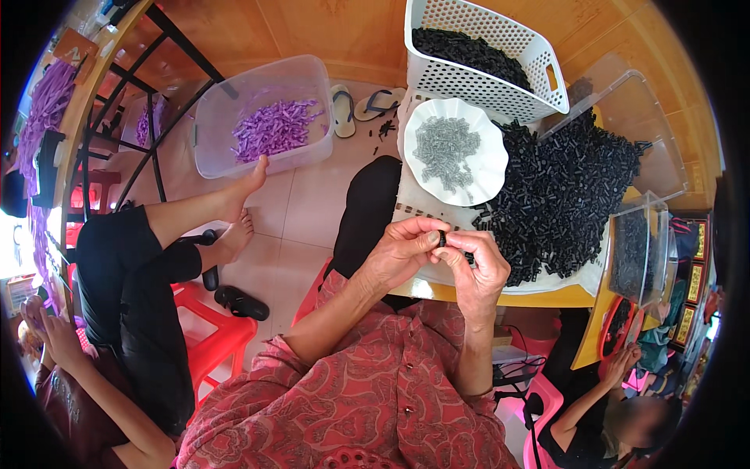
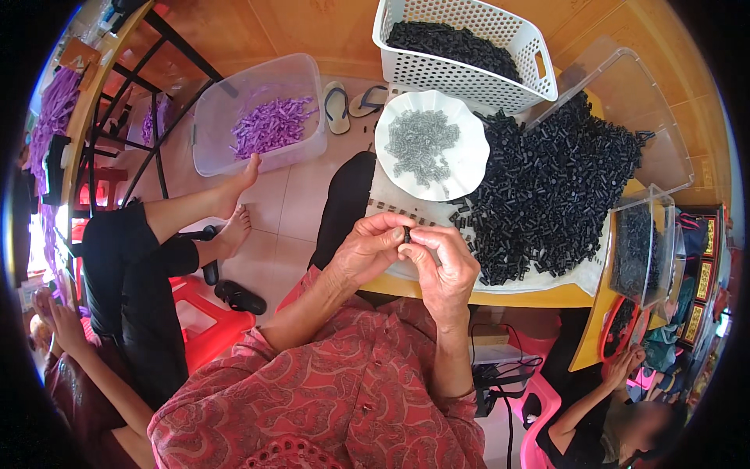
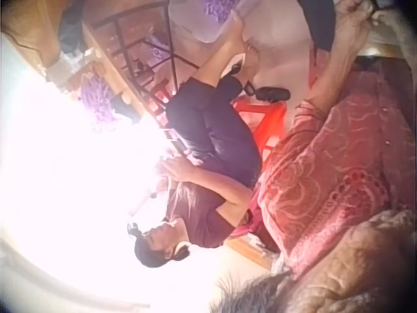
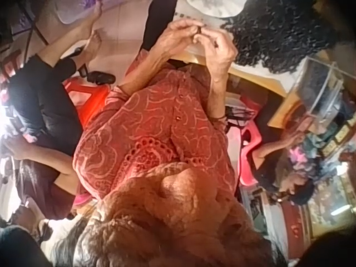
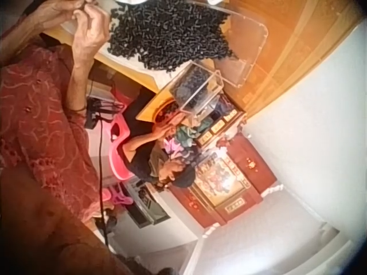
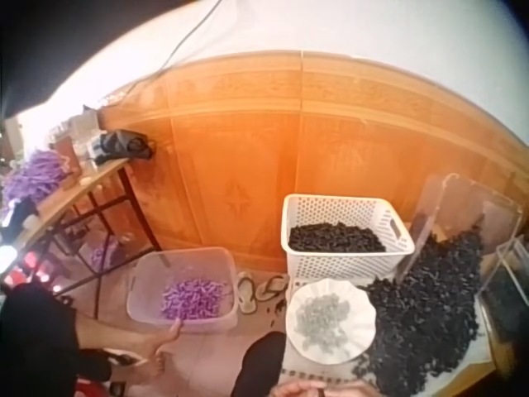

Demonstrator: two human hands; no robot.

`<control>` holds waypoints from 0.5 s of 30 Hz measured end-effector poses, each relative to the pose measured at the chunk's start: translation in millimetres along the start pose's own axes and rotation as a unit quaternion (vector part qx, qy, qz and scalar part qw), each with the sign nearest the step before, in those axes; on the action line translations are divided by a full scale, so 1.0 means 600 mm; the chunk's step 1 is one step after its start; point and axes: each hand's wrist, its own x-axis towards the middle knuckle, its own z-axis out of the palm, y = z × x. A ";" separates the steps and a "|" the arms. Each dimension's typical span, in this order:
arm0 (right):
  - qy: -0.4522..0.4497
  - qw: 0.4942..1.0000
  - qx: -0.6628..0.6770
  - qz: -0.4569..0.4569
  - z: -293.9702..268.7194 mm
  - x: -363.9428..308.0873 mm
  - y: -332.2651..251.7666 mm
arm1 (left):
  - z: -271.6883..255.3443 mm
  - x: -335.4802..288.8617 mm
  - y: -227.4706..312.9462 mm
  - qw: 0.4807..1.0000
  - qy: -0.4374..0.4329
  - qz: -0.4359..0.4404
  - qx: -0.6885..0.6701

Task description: The person assembles small metal inserts into black plastic tubes by hand at a workstation.

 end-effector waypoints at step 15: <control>0.058 0.998 -0.001 0.013 0.016 -0.010 0.011 | 0.013 0.003 -0.004 1.000 0.021 0.017 0.000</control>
